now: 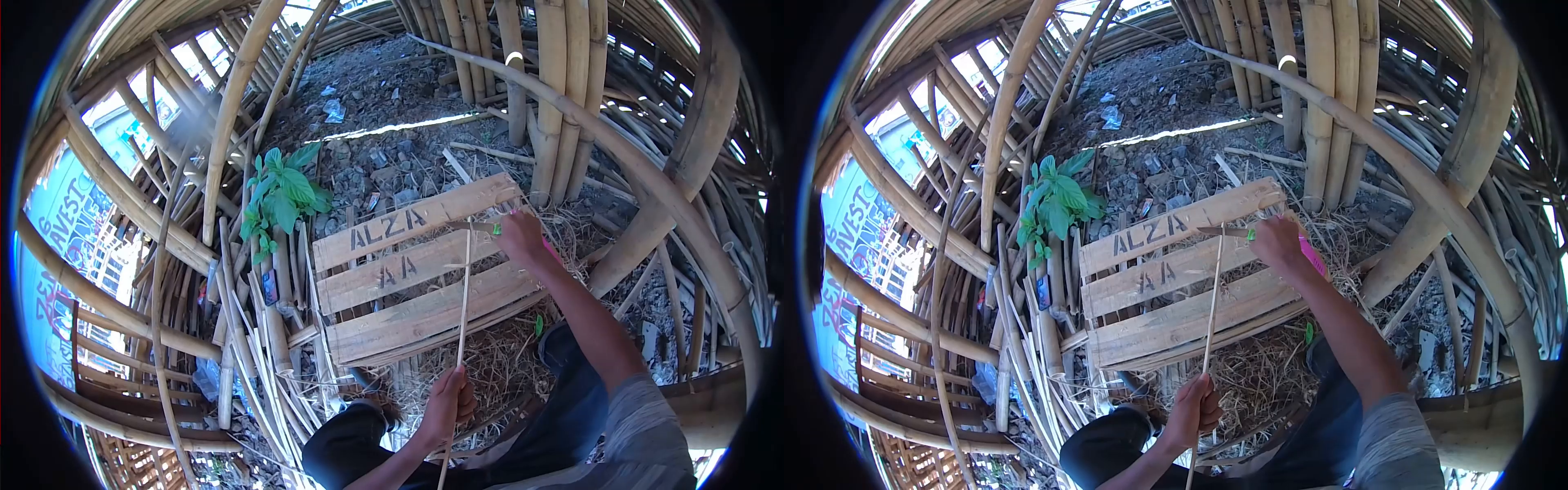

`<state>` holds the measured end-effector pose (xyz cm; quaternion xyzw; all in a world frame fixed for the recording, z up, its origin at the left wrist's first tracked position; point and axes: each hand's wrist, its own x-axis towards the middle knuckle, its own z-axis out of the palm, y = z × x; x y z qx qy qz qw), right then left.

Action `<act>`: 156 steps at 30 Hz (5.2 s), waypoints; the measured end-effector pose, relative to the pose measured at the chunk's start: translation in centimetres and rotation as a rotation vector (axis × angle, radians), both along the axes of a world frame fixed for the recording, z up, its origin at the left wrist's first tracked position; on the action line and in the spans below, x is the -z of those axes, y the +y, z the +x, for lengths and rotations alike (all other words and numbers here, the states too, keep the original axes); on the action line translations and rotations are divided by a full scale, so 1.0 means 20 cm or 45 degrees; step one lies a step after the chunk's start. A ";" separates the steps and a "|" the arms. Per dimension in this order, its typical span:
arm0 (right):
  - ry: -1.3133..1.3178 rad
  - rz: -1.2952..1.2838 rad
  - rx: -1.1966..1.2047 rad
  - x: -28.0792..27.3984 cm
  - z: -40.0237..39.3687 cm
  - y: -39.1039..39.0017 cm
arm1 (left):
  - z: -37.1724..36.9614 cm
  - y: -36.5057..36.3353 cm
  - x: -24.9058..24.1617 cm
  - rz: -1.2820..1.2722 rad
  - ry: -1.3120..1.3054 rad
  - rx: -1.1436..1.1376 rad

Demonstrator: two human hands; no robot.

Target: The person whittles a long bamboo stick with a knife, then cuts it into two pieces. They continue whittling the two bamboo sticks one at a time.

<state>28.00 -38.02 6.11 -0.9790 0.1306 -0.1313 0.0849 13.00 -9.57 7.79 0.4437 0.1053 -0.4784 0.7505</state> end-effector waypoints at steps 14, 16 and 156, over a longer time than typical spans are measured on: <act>-0.135 0.060 0.433 -0.07 -0.17 -0.40 | 0.18 0.15 -0.03 0.115 -0.497 -0.231; -0.155 0.317 0.193 -0.11 -0.18 -0.35 | 0.20 0.16 -0.06 0.061 -0.500 -0.275; -0.151 0.207 -0.695 -0.17 -0.28 0.35 | 0.15 0.07 0.07 -0.135 -0.139 -0.138</act>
